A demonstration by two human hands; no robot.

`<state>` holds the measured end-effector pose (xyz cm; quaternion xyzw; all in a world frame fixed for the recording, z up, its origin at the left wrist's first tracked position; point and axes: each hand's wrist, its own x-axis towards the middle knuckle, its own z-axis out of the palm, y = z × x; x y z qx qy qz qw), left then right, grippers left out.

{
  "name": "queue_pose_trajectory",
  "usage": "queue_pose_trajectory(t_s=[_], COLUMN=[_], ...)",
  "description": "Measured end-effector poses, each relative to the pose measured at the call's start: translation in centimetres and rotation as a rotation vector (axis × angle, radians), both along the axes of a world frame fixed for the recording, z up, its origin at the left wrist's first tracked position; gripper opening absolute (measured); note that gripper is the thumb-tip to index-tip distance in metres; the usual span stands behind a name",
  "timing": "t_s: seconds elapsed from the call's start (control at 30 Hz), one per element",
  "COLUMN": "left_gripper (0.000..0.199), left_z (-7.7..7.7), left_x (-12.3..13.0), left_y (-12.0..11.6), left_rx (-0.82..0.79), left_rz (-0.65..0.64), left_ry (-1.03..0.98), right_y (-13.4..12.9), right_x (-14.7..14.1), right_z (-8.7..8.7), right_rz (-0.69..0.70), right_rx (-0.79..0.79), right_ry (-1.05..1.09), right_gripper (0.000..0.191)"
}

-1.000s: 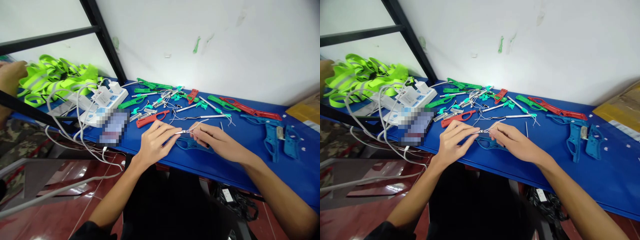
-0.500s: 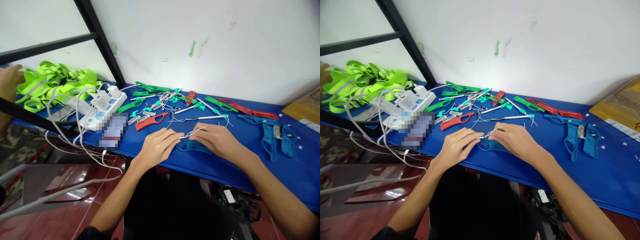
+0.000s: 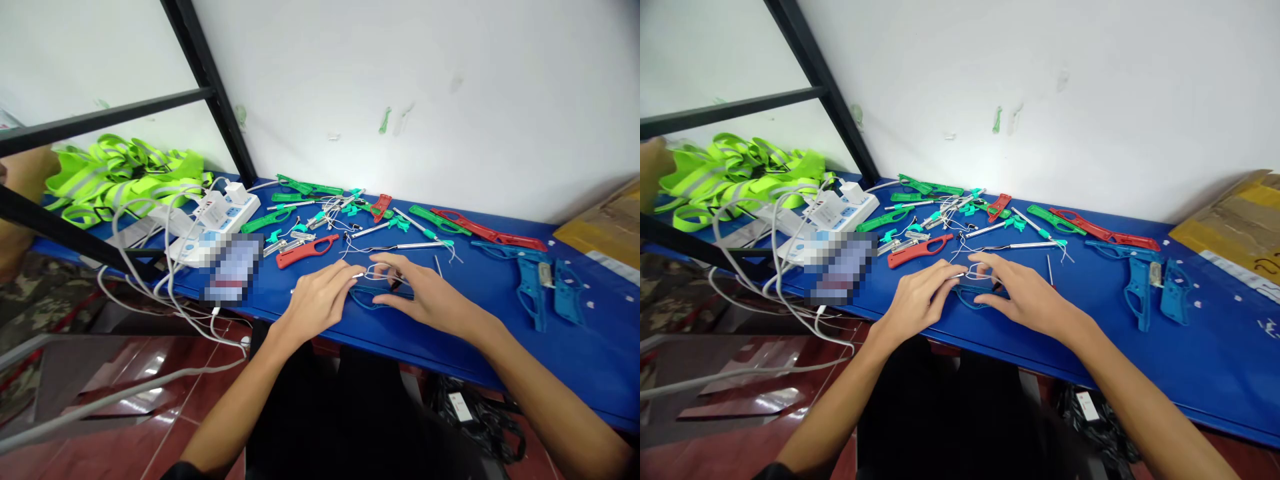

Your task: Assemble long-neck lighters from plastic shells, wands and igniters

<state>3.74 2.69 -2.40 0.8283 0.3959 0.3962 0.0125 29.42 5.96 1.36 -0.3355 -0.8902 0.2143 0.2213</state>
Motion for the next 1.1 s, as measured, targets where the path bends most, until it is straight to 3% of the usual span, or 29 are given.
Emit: queue_pose_trajectory(t_s=[0.1,0.3,0.47,0.7,0.97,1.1], left_gripper=[0.025,0.028,0.043,0.056,0.054,0.043], left_z=[-0.1,-0.3,-0.3,-0.1,0.4,1.1], left_x=[0.0,0.1,0.0,-0.3,-0.1,-0.1], left_y=[0.1,0.2,0.2,-0.1,0.3,0.2], left_rx=[0.008,0.023,0.002,-0.079,-0.15,-0.217], left_rz=[0.05,0.071,0.028,0.014,-0.031,-0.096], left_ry=[-0.033,0.002,0.08,0.173,0.229,0.181], right_y=[0.2,0.9,1.1,0.1,-3.2,-4.1], right_x=[0.5,0.8,0.9,0.7,0.4,-0.2], right_z=[0.0,0.1,0.5,0.1,-1.7,-1.6], right_rz=[0.034,0.096,0.102,0.067,-0.178,-0.261], right_rx=[-0.024,0.069,0.269,0.366,0.197,-0.08], right_ry=[-0.011,0.026,-0.059,-0.115,0.019,0.172], right_gripper=[0.079,0.06,0.044,0.038,0.028,0.029])
